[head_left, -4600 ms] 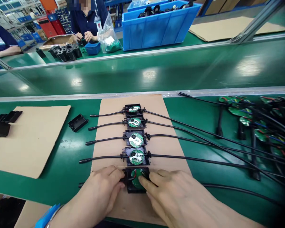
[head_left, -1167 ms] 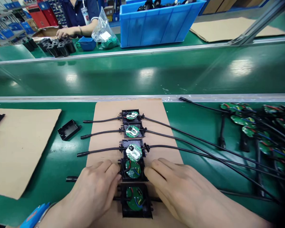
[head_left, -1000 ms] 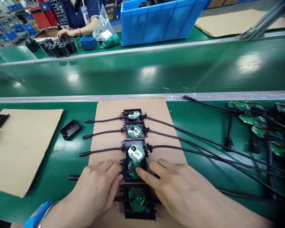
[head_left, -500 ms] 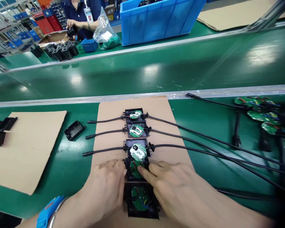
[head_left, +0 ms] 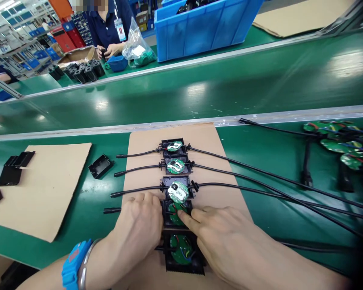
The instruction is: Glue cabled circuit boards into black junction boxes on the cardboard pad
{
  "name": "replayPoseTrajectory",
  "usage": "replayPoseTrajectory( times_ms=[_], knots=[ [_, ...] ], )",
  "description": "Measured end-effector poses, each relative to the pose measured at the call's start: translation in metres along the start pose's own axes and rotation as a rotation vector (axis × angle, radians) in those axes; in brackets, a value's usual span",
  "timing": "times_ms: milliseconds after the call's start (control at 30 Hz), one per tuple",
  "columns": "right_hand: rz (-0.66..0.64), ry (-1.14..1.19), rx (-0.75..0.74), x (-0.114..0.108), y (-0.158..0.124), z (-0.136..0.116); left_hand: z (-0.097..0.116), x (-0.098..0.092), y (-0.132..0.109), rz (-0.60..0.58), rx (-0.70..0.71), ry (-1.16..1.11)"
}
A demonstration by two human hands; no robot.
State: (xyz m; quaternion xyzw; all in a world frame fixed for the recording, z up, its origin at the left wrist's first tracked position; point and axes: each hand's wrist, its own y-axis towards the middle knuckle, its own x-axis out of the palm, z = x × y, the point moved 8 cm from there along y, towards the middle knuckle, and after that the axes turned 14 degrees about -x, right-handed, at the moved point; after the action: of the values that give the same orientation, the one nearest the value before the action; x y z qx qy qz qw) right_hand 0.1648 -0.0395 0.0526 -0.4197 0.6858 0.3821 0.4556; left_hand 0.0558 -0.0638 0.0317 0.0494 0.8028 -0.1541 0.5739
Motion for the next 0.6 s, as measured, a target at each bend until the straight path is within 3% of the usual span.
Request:
replayPoseTrajectory(
  times_ms=[100,200,300,400,500,600],
  knots=[
    [-0.040,0.008,0.021,0.005,-0.003,-0.001,-0.004,-0.017,-0.009,0.131,-0.099,-0.278],
    [-0.066,0.037,0.046,0.005,-0.003,-0.001,0.008,-0.018,-0.023,0.229,-0.014,-0.367],
    [-0.143,0.126,0.087,0.005,-0.003,0.004,0.011,-0.010,-0.028,0.239,-0.022,-0.341],
    [-0.207,0.242,0.087,0.000,-0.004,0.007,0.005,-0.011,-0.023,0.180,-0.038,-0.463],
    [-0.204,0.288,0.149,-0.009,-0.010,0.012,-0.003,-0.024,-0.014,0.172,-0.043,-0.620],
    [-0.178,0.279,0.262,-0.011,-0.019,0.018,0.003,-0.038,-0.009,0.212,0.096,-0.687]
  ],
)
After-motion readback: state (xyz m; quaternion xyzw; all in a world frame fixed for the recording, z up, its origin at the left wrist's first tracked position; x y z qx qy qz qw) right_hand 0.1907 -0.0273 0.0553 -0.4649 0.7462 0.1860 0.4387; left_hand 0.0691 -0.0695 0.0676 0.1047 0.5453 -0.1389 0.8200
